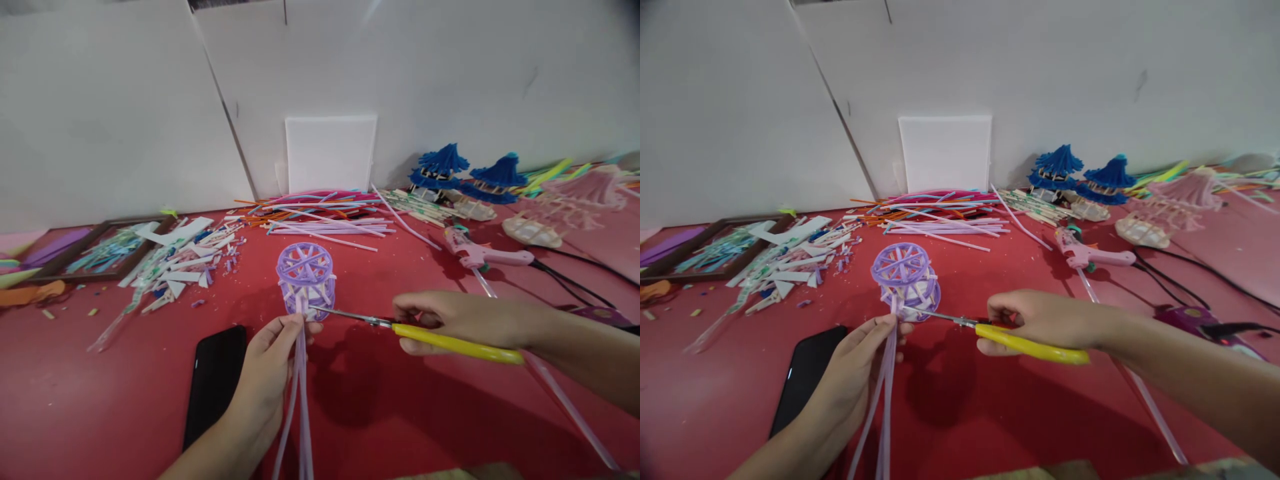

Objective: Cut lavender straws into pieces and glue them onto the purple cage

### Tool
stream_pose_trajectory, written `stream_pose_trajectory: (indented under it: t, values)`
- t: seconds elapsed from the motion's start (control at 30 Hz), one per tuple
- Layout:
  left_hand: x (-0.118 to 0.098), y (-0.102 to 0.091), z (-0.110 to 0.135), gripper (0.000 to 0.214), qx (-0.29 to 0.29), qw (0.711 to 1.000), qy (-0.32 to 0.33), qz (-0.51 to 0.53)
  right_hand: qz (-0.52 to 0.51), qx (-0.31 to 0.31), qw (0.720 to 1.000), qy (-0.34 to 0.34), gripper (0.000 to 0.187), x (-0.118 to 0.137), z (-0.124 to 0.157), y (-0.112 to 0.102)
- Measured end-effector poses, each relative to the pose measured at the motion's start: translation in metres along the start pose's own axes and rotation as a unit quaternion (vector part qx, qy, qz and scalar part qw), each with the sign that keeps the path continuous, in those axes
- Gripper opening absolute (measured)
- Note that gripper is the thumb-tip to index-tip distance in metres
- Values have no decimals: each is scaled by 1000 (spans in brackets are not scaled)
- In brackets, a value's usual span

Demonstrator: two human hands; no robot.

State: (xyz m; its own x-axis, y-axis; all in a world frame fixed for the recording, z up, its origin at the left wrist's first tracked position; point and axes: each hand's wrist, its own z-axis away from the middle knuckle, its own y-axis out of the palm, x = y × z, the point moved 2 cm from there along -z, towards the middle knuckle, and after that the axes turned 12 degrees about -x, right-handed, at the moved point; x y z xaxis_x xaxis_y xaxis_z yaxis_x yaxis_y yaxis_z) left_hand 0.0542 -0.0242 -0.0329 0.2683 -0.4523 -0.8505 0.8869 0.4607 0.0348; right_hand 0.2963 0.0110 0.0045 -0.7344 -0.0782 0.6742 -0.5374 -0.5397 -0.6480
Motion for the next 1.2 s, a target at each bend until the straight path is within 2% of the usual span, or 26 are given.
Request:
stream_pose_trajectory:
  t: [0.23, 0.4, 0.6, 0.9, 1.2]
  values:
    - [2, -1, -3, 27, 16, 1000, 8, -7, 0, 8, 1000, -7, 38, -1, 2, -6]
    - [-2, 1, -2, 28, 10, 1000, 12, -11, -19, 15, 1000, 9, 39, 1, 0, 2]
    - [-5, 0, -1, 30, 9, 1000, 7, -10, -21, -19, 1000, -5, 39, 7, -8, 10]
    - [-2, -1, -5, 26, 21, 1000, 5, -21, -23, -24, 999, 13, 36, 4, -16, 14]
    - [-3, -6, 2, 16, 17, 999, -41, -24, -25, -33, 999, 18, 35, 2, -16, 14]
